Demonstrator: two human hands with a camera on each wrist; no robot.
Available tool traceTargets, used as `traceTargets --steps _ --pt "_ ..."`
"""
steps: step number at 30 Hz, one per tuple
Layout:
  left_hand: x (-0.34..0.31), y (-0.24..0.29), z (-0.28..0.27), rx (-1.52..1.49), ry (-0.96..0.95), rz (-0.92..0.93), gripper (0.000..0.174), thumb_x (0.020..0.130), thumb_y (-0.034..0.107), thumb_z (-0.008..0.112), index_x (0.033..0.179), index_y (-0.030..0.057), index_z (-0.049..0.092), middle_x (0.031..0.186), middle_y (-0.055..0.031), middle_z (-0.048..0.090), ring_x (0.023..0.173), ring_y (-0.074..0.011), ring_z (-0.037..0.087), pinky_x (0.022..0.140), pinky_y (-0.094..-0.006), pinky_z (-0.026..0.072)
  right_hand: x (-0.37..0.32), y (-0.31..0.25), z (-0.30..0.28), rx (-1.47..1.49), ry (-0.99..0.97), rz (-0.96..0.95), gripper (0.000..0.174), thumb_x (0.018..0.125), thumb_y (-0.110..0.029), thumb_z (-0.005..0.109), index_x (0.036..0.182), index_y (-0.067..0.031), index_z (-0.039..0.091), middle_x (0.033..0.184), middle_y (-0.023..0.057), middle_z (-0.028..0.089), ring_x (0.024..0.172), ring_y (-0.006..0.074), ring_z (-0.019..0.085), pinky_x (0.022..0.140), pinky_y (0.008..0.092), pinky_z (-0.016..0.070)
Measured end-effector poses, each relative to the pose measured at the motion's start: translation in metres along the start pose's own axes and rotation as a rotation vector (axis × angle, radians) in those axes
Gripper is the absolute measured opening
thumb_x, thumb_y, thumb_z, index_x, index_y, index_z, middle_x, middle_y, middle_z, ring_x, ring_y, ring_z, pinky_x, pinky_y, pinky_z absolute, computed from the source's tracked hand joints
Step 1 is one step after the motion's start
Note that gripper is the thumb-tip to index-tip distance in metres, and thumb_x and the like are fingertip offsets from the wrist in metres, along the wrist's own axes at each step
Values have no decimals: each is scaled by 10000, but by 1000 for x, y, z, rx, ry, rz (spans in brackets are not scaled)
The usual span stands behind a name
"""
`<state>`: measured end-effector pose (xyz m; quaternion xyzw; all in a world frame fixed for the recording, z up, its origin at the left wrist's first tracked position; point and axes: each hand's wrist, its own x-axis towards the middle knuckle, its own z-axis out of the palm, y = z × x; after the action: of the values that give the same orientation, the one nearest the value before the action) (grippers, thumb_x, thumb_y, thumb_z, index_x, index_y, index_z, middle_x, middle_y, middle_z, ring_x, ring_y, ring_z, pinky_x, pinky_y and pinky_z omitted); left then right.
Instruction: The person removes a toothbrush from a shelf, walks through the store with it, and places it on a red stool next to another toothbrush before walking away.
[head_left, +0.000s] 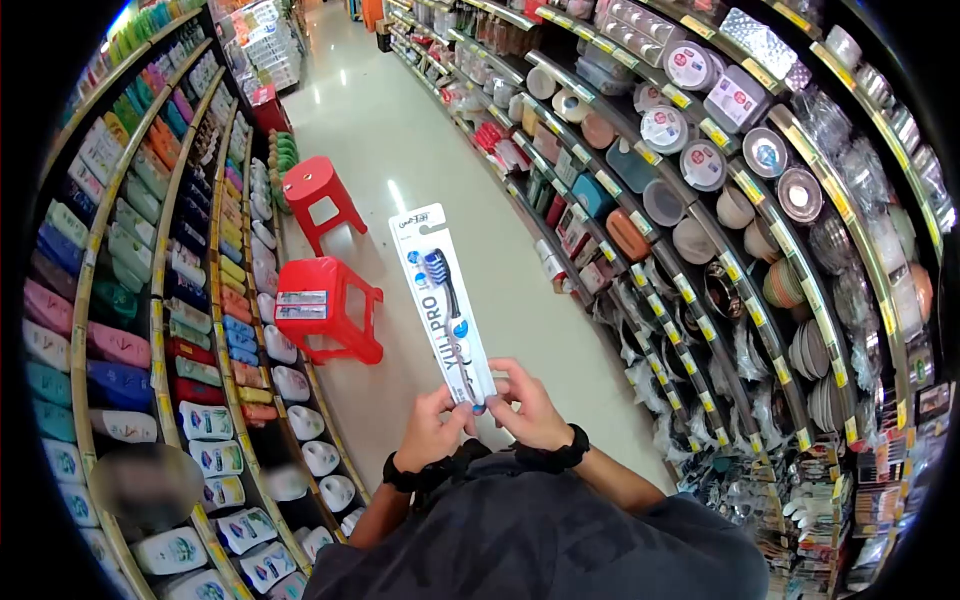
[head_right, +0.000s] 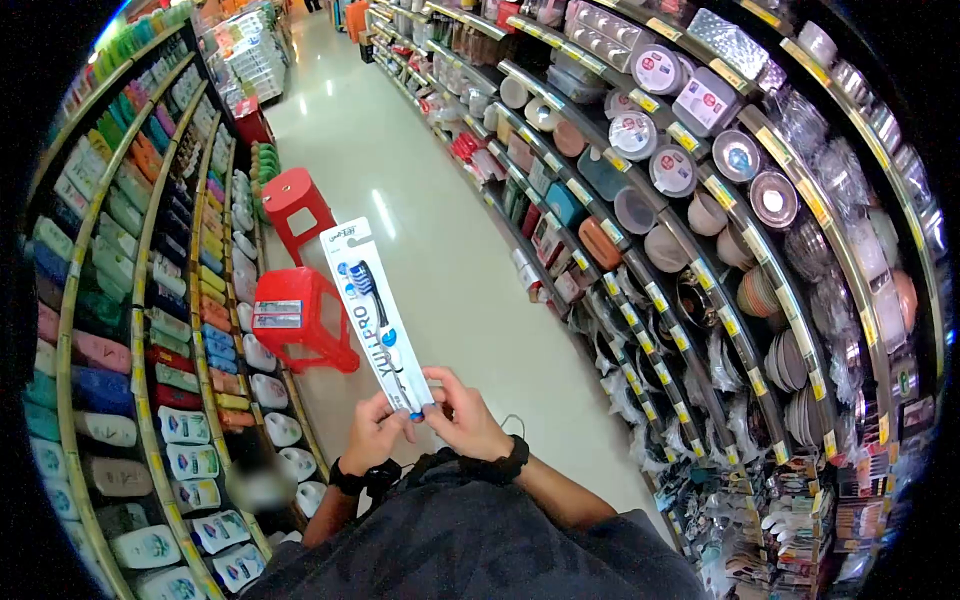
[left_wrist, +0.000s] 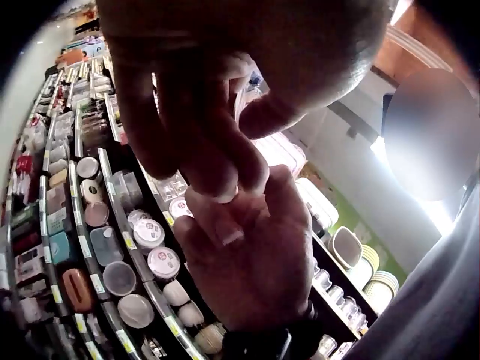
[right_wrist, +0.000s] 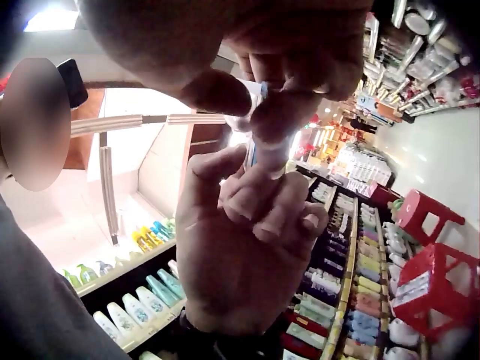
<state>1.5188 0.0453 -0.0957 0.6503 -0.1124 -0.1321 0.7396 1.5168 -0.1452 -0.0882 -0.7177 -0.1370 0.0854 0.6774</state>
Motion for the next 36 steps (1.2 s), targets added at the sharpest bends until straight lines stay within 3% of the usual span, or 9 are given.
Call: traceTargets --steps 10,19,25,31,34,36 --pt "27 -9 -70 31 41 21 135 921 36 559 983 -60 631 767 -81 691 629 -144 665 609 -293 534 73 -2 26 -21 -128 103 517 939 -47 569 1426 -44 396 872 72 733 633 112 614 572 261 471" --pt "67 9 -99 82 216 43 163 939 6 537 1064 -56 621 837 -78 697 655 -129 648 623 -286 529 159 25 27 -5 -255 -80 531 928 -34 572 1432 -42 402 909 103 742 626 122 606 568 276 447" --pt "118 21 -115 53 282 91 168 947 -1 542 1087 -48 622 906 -71 691 674 -119 635 611 -270 520 230 9 6 78 -378 -6 538 934 -14 547 1448 -31 387 936 90 738 704 107 637 622 263 485" --pt "184 29 -117 33 408 86 267 990 68 583 1231 -35 534 918 -87 697 697 -125 645 616 -272 528 299 13 -26 57 -407 -93 558 930 -2 548 1459 -6 370 931 78 734 695 102 622 634 263 492" --pt "216 33 -113 -12 451 64 310 1006 79 576 1289 -15 487 916 -88 698 701 -130 646 614 -273 527 325 25 -48 -27 -401 -99 582 940 36 512 1491 2 328 978 102 705 770 106 640 647 267 556" --pt "233 28 -113 34 466 79 321 1009 71 570 1308 -4 480 911 -87 699 703 -130 647 613 -273 526 339 36 -55 30 -383 -103 593 940 27 529 1497 7 328 915 89 692 694 101 616 632 269 529"
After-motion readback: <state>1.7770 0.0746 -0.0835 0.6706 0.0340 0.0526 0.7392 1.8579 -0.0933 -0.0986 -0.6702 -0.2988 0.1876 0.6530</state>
